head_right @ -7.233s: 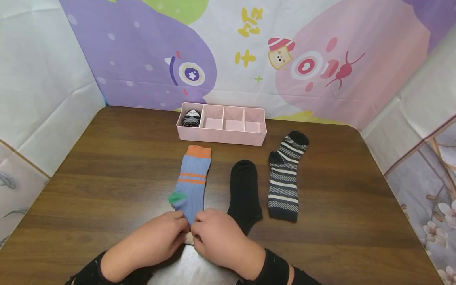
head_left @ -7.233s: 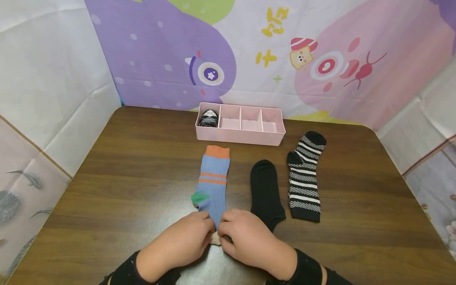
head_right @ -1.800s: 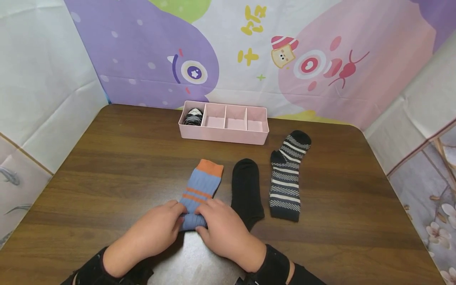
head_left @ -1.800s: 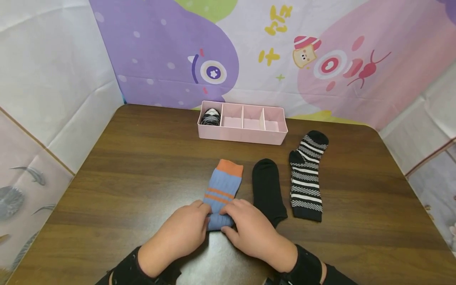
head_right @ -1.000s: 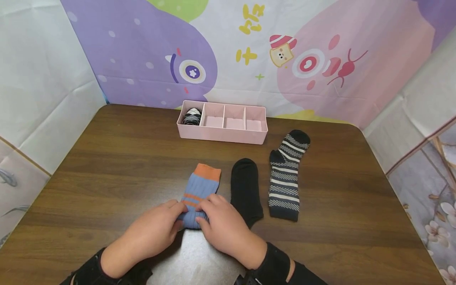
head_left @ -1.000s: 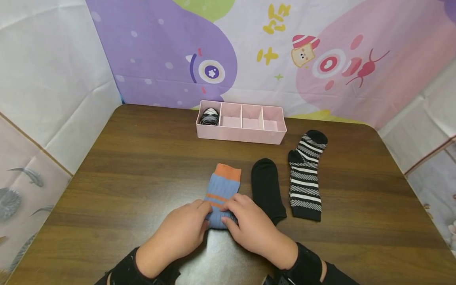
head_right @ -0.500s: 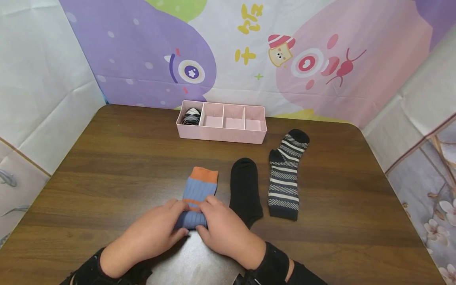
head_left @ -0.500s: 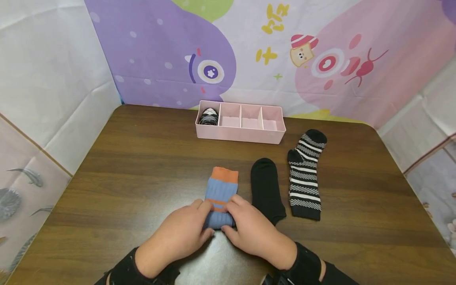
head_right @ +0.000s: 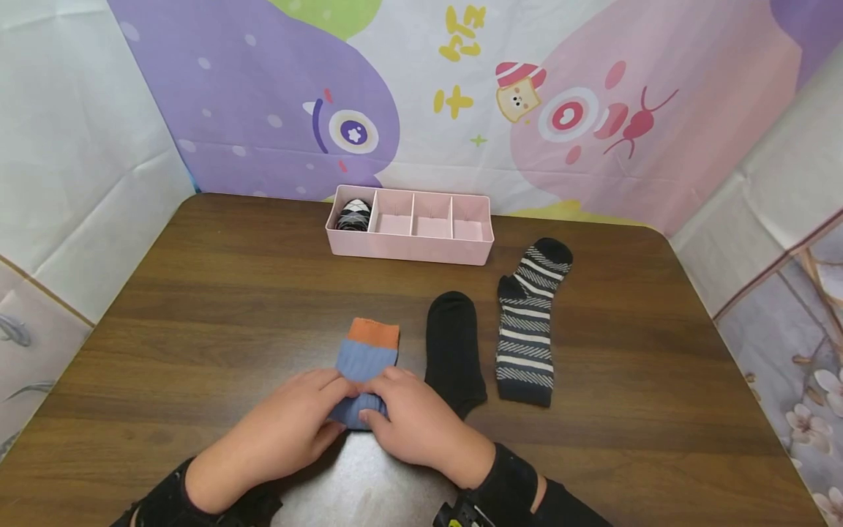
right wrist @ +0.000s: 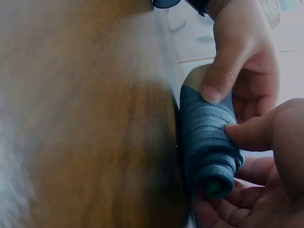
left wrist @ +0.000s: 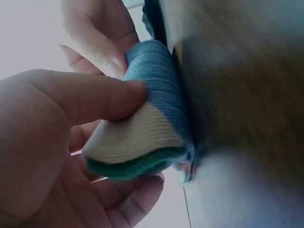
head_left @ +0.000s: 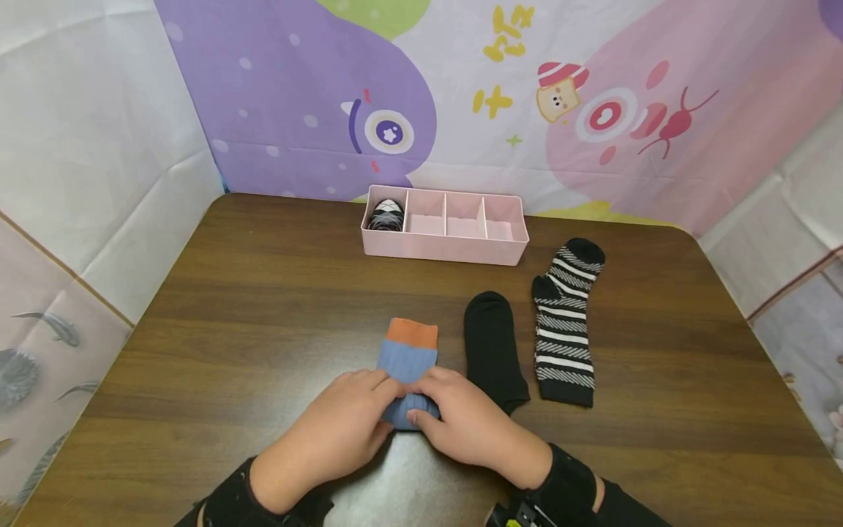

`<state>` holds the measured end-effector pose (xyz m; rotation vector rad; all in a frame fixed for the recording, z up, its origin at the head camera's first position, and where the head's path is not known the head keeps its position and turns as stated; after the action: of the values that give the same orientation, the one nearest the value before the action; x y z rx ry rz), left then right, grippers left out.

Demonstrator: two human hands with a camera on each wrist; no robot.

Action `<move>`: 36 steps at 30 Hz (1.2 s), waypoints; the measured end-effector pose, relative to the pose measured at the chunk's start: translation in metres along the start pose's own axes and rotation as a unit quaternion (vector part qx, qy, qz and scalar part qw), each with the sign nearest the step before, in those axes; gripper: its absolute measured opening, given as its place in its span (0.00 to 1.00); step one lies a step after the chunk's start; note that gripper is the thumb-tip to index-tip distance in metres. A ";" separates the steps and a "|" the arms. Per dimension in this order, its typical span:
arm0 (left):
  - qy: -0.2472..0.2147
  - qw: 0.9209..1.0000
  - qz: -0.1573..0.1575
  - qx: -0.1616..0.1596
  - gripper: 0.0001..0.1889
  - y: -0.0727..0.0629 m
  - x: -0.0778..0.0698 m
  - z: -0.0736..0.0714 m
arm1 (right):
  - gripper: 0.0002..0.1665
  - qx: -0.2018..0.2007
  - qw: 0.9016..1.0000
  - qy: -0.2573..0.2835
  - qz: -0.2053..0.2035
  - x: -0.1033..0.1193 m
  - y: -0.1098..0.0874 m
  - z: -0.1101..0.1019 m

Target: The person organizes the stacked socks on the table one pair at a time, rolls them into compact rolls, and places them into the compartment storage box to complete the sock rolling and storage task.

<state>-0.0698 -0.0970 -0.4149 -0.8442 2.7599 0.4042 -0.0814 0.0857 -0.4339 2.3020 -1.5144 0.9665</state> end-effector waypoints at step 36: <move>-0.017 1.000 -0.010 0.014 0.16 0.000 0.004 0.000 | 0.15 0.010 0.998 -0.062 -0.009 0.004 0.000 0.001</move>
<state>-0.0730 -0.0991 -0.4160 -0.8490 2.7184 0.3716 -0.0800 0.0822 -0.4326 2.4269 -1.5339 0.8507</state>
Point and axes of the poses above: each hand's wrist, its own y-axis towards the middle knuckle, its own z-axis out of the palm, x = y × z, the point moved 3 cm from there along y, towards the middle knuckle, and after that the axes turned 13 degrees about z, right-handed, at the moved point
